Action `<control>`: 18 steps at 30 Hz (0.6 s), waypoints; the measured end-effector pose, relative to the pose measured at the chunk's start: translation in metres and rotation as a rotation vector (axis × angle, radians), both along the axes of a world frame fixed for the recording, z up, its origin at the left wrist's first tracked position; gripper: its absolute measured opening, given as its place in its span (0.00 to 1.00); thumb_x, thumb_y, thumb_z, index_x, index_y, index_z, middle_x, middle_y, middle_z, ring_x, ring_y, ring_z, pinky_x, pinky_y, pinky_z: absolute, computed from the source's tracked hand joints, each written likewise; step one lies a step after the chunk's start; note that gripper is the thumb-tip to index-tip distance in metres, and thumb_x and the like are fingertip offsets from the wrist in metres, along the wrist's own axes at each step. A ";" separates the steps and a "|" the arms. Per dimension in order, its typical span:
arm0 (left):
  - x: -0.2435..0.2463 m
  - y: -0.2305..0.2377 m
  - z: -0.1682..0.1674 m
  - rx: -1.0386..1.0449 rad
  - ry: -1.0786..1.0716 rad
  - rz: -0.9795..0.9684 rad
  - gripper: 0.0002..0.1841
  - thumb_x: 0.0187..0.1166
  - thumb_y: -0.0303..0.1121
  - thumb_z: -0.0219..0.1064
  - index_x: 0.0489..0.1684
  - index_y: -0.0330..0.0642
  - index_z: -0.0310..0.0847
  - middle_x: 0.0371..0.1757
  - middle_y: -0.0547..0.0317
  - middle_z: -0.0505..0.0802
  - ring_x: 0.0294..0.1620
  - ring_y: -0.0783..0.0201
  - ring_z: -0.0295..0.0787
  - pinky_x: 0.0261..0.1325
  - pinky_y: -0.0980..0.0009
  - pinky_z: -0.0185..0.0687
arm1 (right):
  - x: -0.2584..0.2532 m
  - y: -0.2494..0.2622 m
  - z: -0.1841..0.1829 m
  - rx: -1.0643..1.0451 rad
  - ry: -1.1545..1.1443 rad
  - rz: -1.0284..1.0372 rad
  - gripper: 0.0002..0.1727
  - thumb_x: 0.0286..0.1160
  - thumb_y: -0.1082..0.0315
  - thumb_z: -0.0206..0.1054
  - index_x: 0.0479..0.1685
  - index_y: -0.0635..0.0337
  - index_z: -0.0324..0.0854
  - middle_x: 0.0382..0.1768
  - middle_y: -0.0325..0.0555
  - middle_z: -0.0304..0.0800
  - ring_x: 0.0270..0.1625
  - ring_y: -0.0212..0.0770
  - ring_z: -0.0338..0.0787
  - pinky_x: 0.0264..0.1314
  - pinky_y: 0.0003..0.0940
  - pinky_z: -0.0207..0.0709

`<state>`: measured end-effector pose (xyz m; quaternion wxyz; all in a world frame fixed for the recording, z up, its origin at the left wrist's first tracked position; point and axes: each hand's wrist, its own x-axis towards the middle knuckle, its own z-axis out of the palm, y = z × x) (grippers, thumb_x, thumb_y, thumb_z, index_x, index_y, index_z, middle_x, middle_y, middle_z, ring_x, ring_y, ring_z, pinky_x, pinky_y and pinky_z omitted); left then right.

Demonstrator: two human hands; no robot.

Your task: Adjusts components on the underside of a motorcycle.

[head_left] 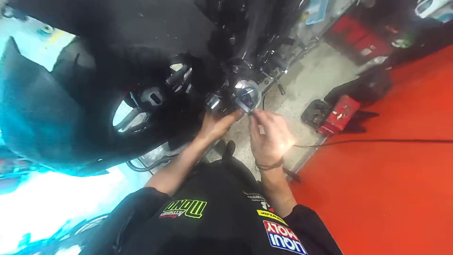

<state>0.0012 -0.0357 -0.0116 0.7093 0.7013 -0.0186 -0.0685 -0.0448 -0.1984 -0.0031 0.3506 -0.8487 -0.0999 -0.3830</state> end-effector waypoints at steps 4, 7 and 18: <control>-0.004 0.009 -0.012 -0.033 -0.002 -0.035 0.18 0.72 0.37 0.80 0.58 0.42 0.87 0.47 0.59 0.96 0.47 0.65 0.95 0.54 0.62 0.94 | 0.006 0.007 -0.006 -0.099 0.043 0.028 0.08 0.74 0.70 0.75 0.48 0.59 0.94 0.45 0.48 0.94 0.43 0.39 0.94 0.44 0.34 0.90; -0.007 0.016 -0.019 -0.060 -0.004 -0.072 0.17 0.74 0.38 0.79 0.57 0.42 0.88 0.46 0.58 0.96 0.47 0.65 0.95 0.53 0.63 0.94 | 0.003 0.010 -0.004 -0.142 0.075 0.023 0.08 0.74 0.69 0.75 0.48 0.58 0.94 0.44 0.47 0.94 0.44 0.39 0.94 0.44 0.34 0.90; -0.008 0.034 -0.027 -0.057 -0.095 -0.147 0.14 0.75 0.37 0.78 0.53 0.41 0.90 0.48 0.61 0.96 0.52 0.71 0.93 0.63 0.67 0.90 | -0.003 0.024 -0.016 -0.257 0.086 -0.038 0.09 0.76 0.66 0.74 0.49 0.57 0.94 0.36 0.48 0.90 0.39 0.41 0.90 0.39 0.34 0.84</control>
